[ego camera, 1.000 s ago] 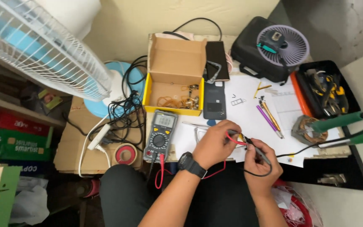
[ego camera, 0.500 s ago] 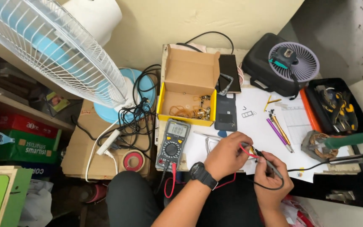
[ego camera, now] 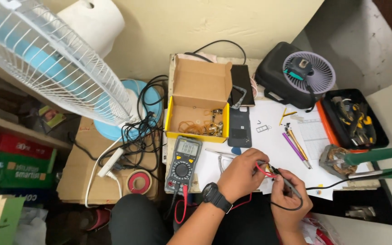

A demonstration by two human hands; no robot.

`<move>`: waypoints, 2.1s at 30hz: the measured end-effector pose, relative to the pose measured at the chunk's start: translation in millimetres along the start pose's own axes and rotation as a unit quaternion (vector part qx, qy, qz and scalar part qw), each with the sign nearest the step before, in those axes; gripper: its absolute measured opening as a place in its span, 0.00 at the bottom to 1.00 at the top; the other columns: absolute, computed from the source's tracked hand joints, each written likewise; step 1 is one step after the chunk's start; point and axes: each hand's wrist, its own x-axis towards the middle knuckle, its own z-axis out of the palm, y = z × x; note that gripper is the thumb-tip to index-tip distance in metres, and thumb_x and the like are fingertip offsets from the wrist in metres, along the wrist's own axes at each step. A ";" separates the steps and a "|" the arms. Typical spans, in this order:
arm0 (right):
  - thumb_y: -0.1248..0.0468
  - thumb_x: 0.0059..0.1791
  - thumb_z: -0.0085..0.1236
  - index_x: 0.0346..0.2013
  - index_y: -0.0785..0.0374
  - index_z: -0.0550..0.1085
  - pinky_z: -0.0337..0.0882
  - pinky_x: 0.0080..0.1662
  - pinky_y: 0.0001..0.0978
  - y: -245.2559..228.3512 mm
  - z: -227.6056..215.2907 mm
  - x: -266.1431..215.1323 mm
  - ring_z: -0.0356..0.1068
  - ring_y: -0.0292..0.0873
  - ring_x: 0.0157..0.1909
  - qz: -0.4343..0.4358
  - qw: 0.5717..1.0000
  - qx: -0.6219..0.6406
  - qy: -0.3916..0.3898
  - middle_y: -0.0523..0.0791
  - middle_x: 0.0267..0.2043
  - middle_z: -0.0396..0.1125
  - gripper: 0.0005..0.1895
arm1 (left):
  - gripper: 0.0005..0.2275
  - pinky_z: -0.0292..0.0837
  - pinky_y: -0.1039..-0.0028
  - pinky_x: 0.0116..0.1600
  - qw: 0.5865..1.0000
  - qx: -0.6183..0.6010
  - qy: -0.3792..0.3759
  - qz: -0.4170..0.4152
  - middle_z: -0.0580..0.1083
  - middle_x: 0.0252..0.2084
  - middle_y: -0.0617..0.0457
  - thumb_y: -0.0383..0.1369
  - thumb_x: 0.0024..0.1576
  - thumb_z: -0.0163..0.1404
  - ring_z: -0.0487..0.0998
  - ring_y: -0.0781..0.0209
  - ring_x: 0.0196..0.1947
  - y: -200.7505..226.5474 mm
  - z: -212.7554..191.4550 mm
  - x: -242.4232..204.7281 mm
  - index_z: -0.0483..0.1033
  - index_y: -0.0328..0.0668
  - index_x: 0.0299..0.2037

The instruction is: The person uses a soldering iron to work on a small rectangular battery, then uses a multimeter with red and black probes to test the battery's connections.

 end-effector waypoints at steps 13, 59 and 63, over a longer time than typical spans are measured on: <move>0.70 0.59 0.68 0.50 0.68 0.83 0.82 0.48 0.29 -7.2 0.0 5.9 0.82 0.38 0.42 -0.010 1.000 -0.023 0.004 0.47 0.50 0.84 0.06 | 0.06 0.79 0.62 0.50 1.000 -0.023 -0.005 -0.005 0.79 0.50 0.48 0.23 0.68 0.51 0.83 0.49 0.44 14.4 -8.4 4.6 0.80 0.38 0.51; 0.72 0.59 0.64 0.49 0.74 0.77 0.87 0.56 0.38 17.1 5.3 2.6 0.83 0.49 0.53 0.024 0.999 0.046 -0.016 0.59 0.54 0.80 0.06 | 0.10 0.82 0.62 0.64 0.999 -0.018 0.001 -0.026 0.80 0.58 0.45 0.22 0.66 0.51 0.85 0.47 0.59 18.9 -7.5 13.5 0.80 0.35 0.55; 0.71 0.59 0.65 0.49 0.74 0.78 0.87 0.54 0.37 13.9 3.8 7.8 0.84 0.49 0.51 -0.019 1.000 0.010 -0.015 0.57 0.52 0.81 0.07 | 0.09 0.82 0.61 0.63 1.000 -0.016 0.004 -0.022 0.80 0.57 0.46 0.22 0.67 0.51 0.85 0.47 0.59 18.6 -6.7 13.5 0.80 0.35 0.54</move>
